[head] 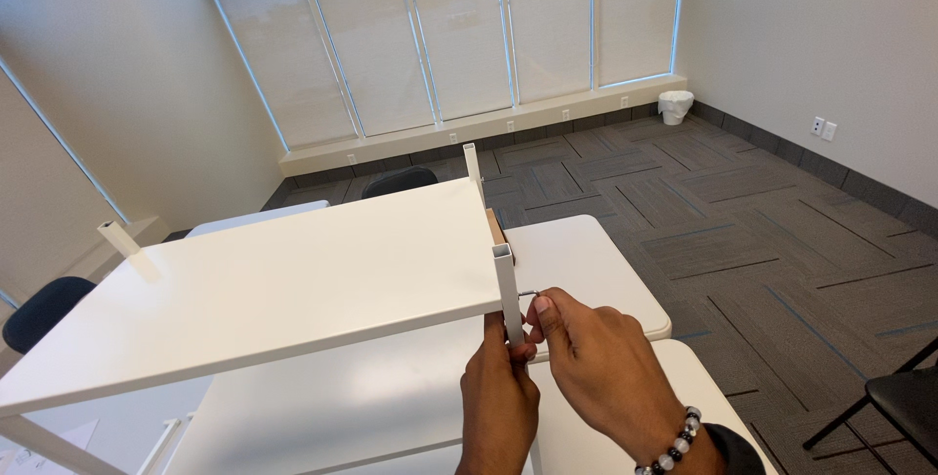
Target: The person inserts a screw into the frame of a white shelf unit and tightens it using a hex key by hand.
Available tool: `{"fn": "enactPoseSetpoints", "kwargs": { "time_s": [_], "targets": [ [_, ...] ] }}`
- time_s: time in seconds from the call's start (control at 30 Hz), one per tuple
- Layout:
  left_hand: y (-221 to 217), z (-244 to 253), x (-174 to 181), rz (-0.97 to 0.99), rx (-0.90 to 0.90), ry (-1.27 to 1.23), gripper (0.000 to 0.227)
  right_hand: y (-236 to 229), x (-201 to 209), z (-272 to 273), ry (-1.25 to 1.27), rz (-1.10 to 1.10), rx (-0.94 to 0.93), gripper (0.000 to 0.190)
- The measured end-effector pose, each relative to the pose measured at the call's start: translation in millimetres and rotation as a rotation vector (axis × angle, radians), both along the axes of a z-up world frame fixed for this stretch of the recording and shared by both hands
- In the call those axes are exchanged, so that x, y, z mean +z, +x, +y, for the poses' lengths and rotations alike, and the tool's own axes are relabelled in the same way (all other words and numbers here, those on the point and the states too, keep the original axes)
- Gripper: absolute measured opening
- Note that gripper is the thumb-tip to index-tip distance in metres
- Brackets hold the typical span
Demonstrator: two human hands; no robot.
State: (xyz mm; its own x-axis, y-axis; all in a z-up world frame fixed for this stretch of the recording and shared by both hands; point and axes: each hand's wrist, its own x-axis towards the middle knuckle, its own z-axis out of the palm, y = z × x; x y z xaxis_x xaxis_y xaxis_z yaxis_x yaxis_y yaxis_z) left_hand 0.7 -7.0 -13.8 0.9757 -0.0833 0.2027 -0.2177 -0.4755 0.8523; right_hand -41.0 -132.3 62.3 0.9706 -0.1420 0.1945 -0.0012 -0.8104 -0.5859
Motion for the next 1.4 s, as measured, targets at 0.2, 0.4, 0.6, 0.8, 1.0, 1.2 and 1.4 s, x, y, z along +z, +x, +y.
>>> {"fn": "enactPoseSetpoints", "kwargs": {
  "time_s": [0.2,0.4,0.6,0.8,1.0,1.2,1.4],
  "targets": [
    [2,3,0,-0.016,0.013,0.013,0.054,-20,38,4,0.238,0.174,-0.052,0.044],
    [-5,7,22,0.035,-0.056,-0.045,0.042,-17,15,-1,0.67,0.127,0.047,0.054],
    [-1,7,9,0.059,-0.187,-0.198,0.035,-8,-7,-6,0.875,0.129,0.155,0.055],
    [0,-1,-3,0.007,-0.113,-0.195,0.038,-22,12,6,0.855,0.235,0.1,0.055],
    [-1,-6,0,0.019,-0.03,-0.158,0.052,-25,15,7,0.834,0.247,0.065,0.053],
    [-2,-2,5,0.03,-0.093,-0.196,0.041,2,-15,-2,0.903,0.137,0.144,0.041],
    [-2,4,6,0.035,-0.135,-0.183,0.027,18,-31,-7,0.741,-0.118,0.221,0.028]
  ]
}}
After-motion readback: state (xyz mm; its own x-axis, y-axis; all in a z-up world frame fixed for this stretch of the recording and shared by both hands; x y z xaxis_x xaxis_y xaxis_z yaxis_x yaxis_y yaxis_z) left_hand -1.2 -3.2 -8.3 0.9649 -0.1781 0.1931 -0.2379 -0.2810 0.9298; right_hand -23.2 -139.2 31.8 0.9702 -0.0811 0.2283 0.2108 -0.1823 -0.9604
